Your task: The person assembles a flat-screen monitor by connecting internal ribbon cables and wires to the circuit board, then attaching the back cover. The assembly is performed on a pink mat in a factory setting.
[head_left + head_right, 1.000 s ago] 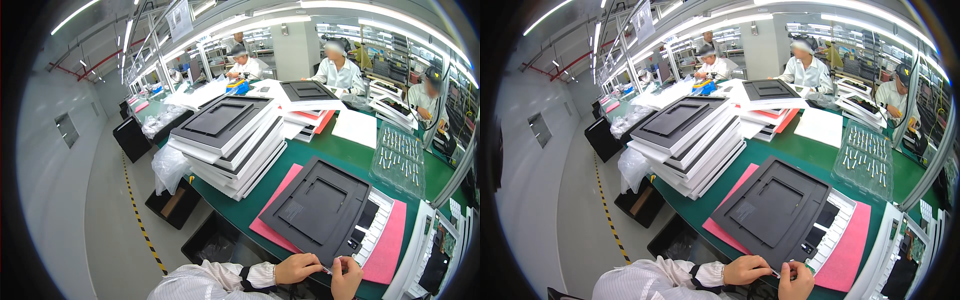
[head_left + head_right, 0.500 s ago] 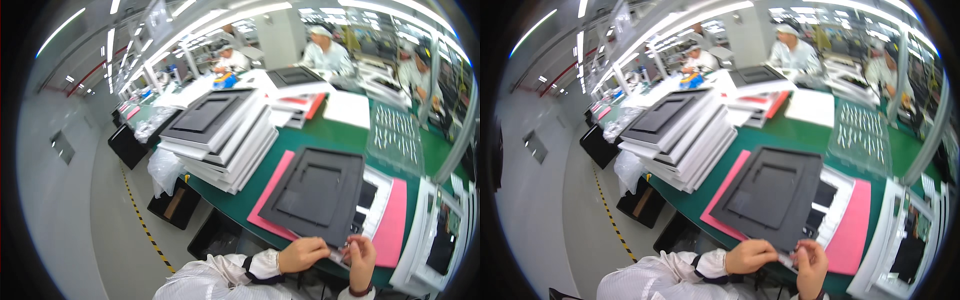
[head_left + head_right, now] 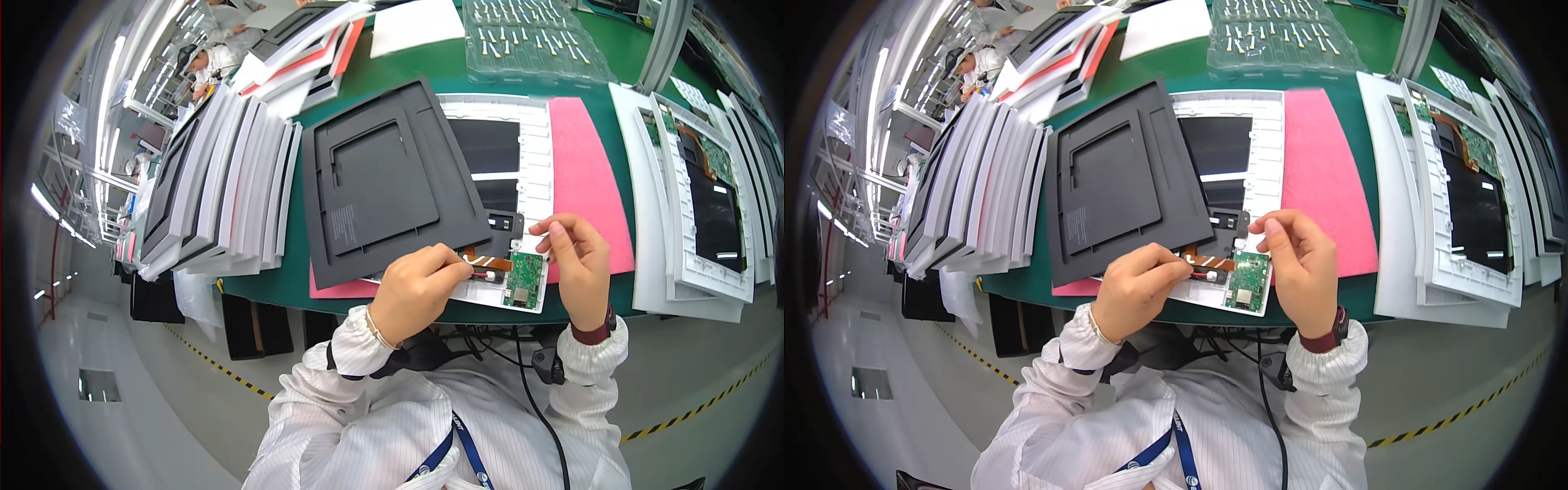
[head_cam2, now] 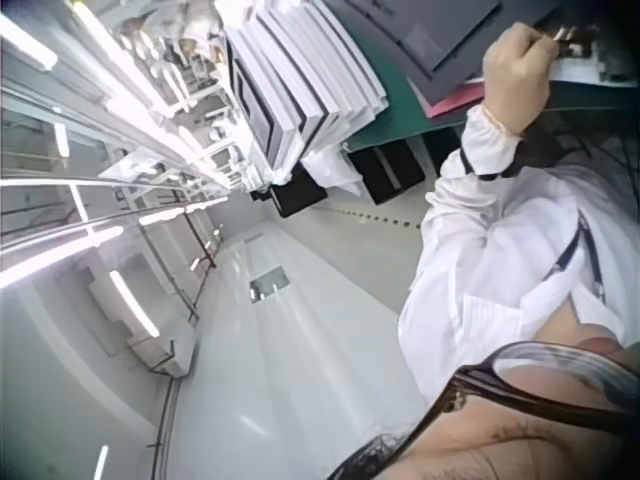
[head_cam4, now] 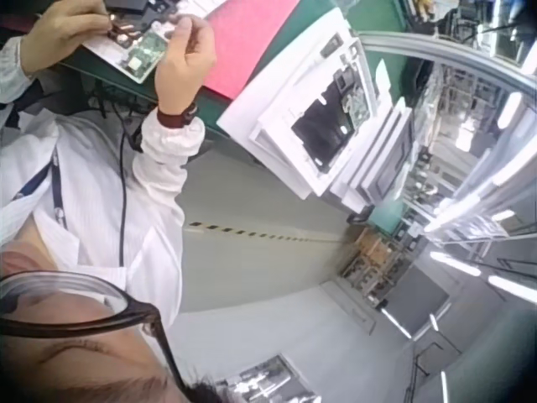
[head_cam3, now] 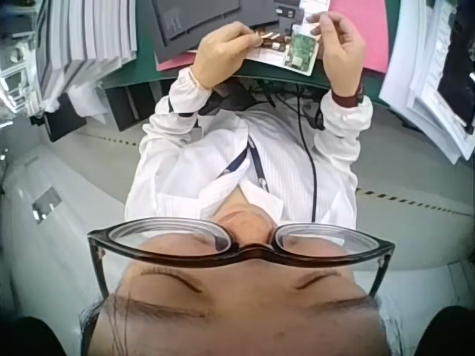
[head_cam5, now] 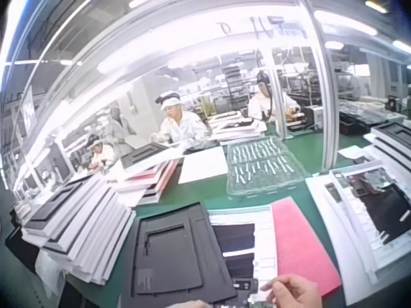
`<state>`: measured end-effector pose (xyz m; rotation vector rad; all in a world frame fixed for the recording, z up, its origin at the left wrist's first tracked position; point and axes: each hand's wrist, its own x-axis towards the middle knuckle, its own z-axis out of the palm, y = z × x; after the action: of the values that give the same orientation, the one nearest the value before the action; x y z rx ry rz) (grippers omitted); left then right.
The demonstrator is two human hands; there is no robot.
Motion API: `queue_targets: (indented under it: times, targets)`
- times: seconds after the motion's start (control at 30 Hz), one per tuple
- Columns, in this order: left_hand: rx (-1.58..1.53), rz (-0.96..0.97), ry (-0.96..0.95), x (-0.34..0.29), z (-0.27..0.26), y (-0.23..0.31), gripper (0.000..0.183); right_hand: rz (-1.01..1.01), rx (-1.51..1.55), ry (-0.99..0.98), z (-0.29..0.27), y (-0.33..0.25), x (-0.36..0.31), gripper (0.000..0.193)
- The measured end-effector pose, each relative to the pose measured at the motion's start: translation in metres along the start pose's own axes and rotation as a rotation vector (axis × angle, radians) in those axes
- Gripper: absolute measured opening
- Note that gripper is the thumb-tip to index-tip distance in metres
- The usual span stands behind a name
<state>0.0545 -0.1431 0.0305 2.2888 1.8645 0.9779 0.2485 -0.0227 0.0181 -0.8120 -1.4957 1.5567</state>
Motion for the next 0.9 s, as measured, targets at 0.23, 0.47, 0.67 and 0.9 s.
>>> queue_targets:
  times: [0.23, 0.47, 0.67, 0.9]
  targets:
    - [-0.052, 0.005, -0.155, 0.006, -0.005, 0.006, 0.019, -0.085, 0.035, 0.130, -0.007, 0.026, -0.003, 0.015]
    - [0.036, 0.100, -0.188, 0.016, -0.005, 0.010, 0.015, -0.184, -0.084, 0.122, -0.003, 0.031, -0.003, 0.011]
    - [0.169, 0.218, -0.223, 0.024, -0.001, 0.007, 0.018, -0.219, -0.096, 0.123, -0.003, 0.034, -0.003, 0.010]
    - [0.211, 0.276, -0.219, 0.026, 0.003, 0.007, 0.018, -0.244, -0.096, 0.122, -0.002, 0.035, -0.003, 0.009]
